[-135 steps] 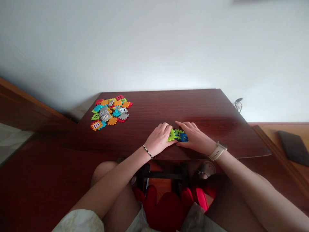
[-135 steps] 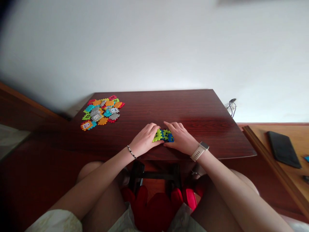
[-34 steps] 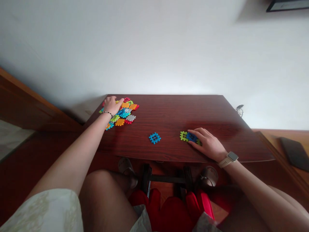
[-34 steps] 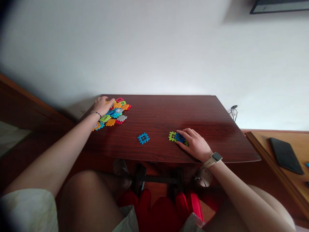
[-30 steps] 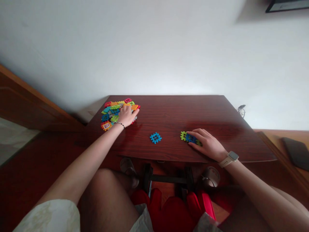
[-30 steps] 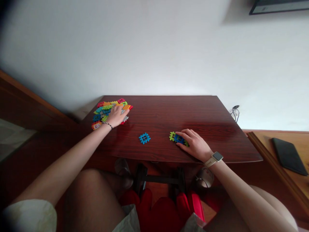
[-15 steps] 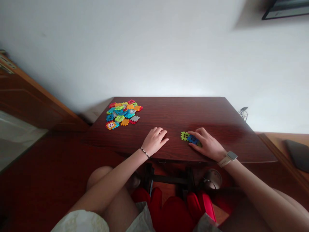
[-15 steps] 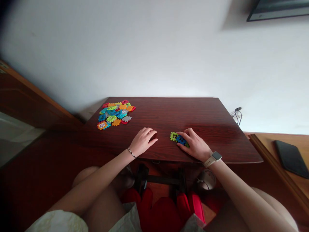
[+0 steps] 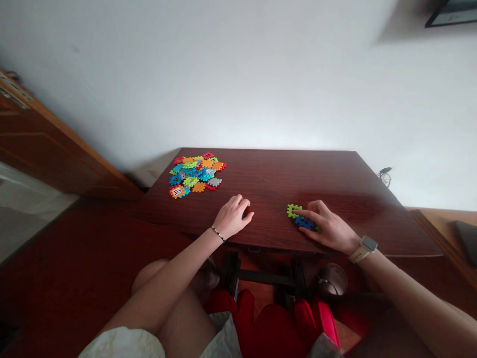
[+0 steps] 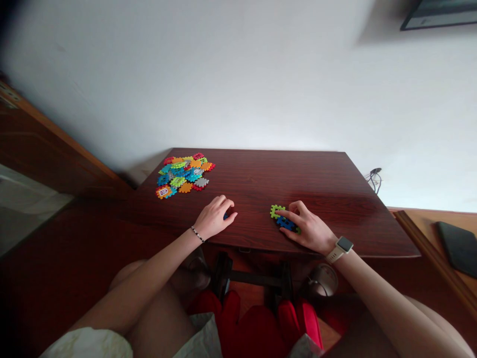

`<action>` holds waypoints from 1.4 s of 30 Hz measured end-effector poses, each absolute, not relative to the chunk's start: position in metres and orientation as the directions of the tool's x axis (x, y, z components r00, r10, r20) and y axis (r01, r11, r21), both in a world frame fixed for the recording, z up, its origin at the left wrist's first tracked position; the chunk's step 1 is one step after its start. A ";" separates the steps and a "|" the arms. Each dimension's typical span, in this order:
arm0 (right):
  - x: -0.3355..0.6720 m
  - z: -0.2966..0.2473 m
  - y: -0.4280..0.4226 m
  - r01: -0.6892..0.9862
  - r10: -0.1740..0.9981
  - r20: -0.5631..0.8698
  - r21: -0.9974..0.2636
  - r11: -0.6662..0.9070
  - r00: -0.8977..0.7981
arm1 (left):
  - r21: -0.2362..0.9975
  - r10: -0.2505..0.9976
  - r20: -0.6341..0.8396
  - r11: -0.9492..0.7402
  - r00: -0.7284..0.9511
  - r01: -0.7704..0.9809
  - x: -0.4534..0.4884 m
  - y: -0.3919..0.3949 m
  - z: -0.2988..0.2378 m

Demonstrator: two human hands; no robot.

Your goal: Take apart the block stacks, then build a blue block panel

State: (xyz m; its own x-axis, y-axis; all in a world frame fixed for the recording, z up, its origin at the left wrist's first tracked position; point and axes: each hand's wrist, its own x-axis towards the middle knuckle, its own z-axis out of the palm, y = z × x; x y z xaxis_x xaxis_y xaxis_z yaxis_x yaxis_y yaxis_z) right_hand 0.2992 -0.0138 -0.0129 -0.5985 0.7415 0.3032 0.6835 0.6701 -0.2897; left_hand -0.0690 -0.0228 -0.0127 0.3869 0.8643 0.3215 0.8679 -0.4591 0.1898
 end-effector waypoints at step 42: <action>0.215 -0.011 0.032 0.763 0.771 0.370 -0.207 0.612 -0.519 | 0.316 0.863 0.315 0.298 -0.396 0.901 -0.273 0.056 -0.008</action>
State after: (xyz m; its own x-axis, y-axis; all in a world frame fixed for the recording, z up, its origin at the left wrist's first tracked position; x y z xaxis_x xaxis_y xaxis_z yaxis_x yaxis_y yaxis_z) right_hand 0.2152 0.0319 -0.0113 -0.5187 0.7709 0.3697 0.7630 0.6125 -0.2067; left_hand -0.2729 0.0558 -0.0078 -0.3958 0.8626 0.3151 0.9007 0.2977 0.3164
